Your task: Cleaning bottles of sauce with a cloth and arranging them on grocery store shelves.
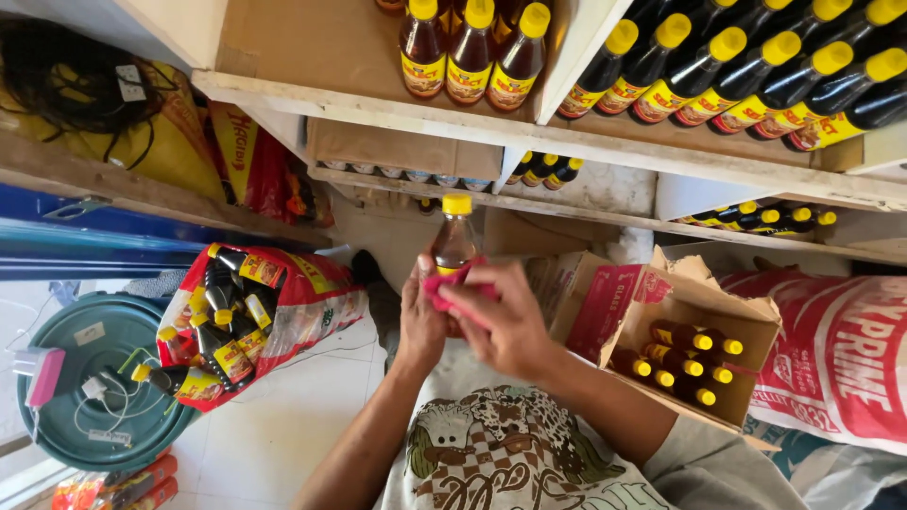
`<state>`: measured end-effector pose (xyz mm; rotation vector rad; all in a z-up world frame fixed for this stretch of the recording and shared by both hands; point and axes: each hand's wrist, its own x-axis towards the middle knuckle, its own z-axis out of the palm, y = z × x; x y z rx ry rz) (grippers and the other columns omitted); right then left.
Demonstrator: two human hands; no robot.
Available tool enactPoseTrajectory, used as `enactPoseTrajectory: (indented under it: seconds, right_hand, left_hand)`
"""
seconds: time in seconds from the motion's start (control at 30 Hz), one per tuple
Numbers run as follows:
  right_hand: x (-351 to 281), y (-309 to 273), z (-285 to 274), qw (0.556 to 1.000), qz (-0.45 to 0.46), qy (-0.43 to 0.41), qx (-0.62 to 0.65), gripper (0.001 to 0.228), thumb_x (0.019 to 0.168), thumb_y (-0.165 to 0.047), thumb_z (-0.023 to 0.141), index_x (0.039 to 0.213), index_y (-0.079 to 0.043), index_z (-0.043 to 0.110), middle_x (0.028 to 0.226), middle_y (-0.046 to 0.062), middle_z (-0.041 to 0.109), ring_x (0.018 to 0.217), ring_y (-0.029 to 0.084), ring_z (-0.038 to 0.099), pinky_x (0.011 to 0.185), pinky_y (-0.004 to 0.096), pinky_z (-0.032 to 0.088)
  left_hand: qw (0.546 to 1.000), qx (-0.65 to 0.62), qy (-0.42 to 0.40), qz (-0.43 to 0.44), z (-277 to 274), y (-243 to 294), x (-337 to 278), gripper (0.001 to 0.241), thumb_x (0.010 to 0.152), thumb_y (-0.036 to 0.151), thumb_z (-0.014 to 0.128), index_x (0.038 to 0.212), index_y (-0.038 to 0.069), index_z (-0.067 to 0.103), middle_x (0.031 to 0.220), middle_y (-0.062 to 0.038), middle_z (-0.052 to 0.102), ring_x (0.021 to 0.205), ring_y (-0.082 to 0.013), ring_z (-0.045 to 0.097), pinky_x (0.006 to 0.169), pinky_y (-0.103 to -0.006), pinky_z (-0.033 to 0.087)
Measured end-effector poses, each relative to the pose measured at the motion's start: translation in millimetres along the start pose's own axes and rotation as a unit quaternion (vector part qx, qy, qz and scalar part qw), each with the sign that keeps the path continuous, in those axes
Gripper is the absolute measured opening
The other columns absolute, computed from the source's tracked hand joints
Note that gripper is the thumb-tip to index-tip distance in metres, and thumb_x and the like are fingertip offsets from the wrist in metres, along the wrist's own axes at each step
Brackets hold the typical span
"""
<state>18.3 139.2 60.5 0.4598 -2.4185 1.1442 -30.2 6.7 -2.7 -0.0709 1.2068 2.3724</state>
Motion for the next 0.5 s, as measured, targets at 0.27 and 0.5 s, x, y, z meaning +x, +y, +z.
enactPoseTrajectory:
  seconds: [0.27,0.5]
  right_hand:
    - [13,27,-2,0.992,0.082,0.093,0.007,0.030,0.096,-0.001,0.073,0.126,-0.008,0.071,0.122,0.009,0.058,0.101,0.021,0.062,0.083,0.033,0.056]
    - [-19,-11,9,1.000,0.013,0.026,-0.007,0.037,0.087,0.000,0.075,0.123,-0.003,0.070,0.118,0.011,0.053,0.103,0.027,0.059,0.085,0.037,0.053]
  left_hand:
    - [0.991,0.112,-0.006,0.066,1,-16,-2,0.050,0.114,0.036,0.040,0.148,0.000,0.051,0.134,-0.010,0.064,0.119,-0.0136,0.060,0.100,-0.0266,0.050]
    - [0.998,0.037,-0.008,0.044,2,5,2,0.055,0.111,0.039,0.039,0.148,-0.001,0.049,0.124,-0.013,0.068,0.106,-0.0169,0.067,0.093,-0.0315,0.056]
